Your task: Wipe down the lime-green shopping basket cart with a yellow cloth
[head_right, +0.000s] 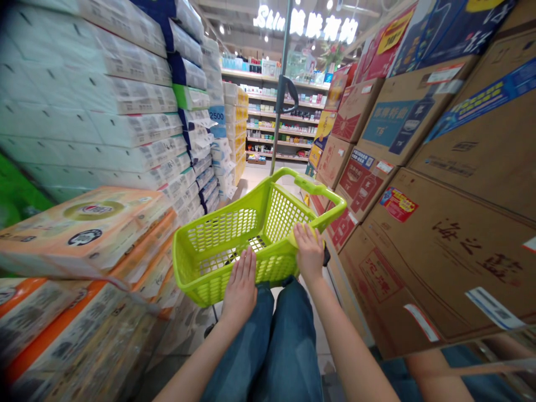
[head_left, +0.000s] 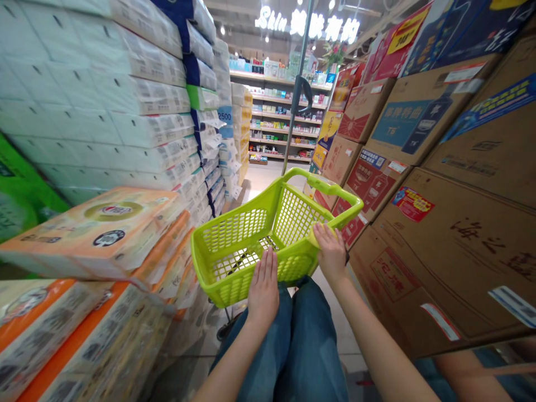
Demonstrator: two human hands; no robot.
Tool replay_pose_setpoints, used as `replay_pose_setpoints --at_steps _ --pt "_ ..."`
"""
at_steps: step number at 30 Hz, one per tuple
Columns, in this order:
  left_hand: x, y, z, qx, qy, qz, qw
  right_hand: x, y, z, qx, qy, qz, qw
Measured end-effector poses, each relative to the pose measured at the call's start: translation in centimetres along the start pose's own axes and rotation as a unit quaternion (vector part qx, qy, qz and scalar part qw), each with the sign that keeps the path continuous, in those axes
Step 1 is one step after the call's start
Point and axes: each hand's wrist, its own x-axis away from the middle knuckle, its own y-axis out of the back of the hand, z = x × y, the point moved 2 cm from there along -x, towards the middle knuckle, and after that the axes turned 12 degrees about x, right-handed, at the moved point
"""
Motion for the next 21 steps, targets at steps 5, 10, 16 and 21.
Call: replay_pose_setpoints --at_steps 5,10,16,21 --pt "0.1 0.3 0.1 -0.004 -0.014 -0.010 1.000 2.7 0.3 8.4 -0.086 0.089 0.034 0.992" --pt "0.1 0.4 0.2 -0.008 -0.013 -0.001 1.000 2.5 1.0 6.3 -0.096 0.143 0.041 0.984" --pt "0.0 0.2 0.0 0.002 -0.007 0.004 1.000 -0.4 0.5 -3.5 -0.022 0.040 -0.003 0.999" --pt "0.0 0.3 -0.1 0.015 -0.001 -0.011 1.000 -0.5 -0.1 -2.2 -0.026 -0.049 -0.026 0.998"
